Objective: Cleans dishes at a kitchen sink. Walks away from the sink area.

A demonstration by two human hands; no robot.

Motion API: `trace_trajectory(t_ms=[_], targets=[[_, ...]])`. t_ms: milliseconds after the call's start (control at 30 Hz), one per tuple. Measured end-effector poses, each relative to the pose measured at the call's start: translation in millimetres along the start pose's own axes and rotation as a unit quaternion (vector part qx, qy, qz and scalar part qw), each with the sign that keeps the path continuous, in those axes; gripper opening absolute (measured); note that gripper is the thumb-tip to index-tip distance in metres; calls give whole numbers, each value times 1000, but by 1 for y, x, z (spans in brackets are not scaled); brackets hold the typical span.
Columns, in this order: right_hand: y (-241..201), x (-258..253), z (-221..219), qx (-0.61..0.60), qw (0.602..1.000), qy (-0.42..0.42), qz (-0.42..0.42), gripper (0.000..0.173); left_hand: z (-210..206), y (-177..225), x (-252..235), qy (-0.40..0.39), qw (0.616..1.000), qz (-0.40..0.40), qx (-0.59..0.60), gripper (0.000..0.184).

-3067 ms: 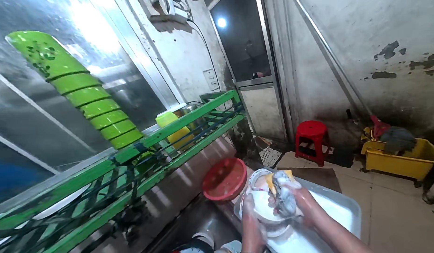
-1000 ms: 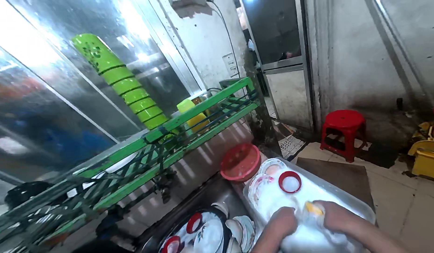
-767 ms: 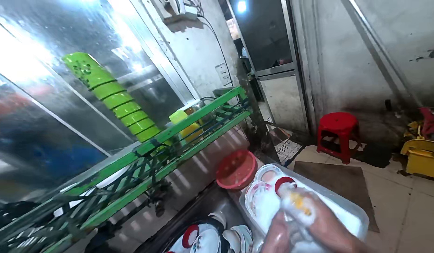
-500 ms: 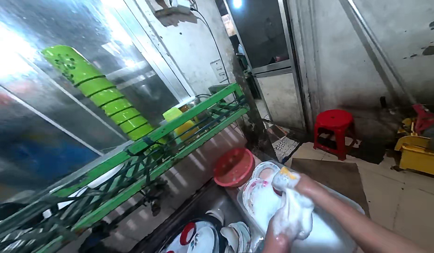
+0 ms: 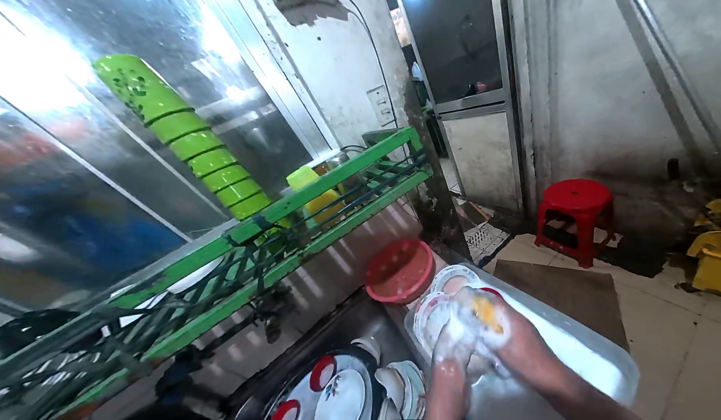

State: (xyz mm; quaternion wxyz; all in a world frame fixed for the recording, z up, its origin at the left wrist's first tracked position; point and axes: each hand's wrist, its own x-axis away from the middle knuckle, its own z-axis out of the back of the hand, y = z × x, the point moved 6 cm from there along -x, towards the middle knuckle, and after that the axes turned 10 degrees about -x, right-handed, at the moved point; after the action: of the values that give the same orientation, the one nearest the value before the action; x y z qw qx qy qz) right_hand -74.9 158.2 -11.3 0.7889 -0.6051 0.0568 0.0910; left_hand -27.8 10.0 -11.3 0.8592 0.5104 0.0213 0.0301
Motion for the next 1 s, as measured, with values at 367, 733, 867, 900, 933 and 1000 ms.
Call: trace_trajectory(t_ms=[367,733,867,900,933,1000], targets=[[-16,6,-9,59,994,-91,23,67,3,-5,-10,-78,997,7,2,41],[0,-21,-12,-14,999,-5,-37,55,-7,-19,-20,103,877,166,439,28],[-7,-54,-17,131,970,-153,-136,52,-10,-21,-16,113,952,157,236,27],[-24,-46,-26,175,964,-183,-87,48,-8,-22,-17,129,952,162,226,29],[-40,-34,-36,208,956,-204,-25,47,-8,-23,-20,149,932,176,281,29],[-57,-8,-53,228,942,-225,98,49,-3,-29,-27,158,874,178,423,35]])
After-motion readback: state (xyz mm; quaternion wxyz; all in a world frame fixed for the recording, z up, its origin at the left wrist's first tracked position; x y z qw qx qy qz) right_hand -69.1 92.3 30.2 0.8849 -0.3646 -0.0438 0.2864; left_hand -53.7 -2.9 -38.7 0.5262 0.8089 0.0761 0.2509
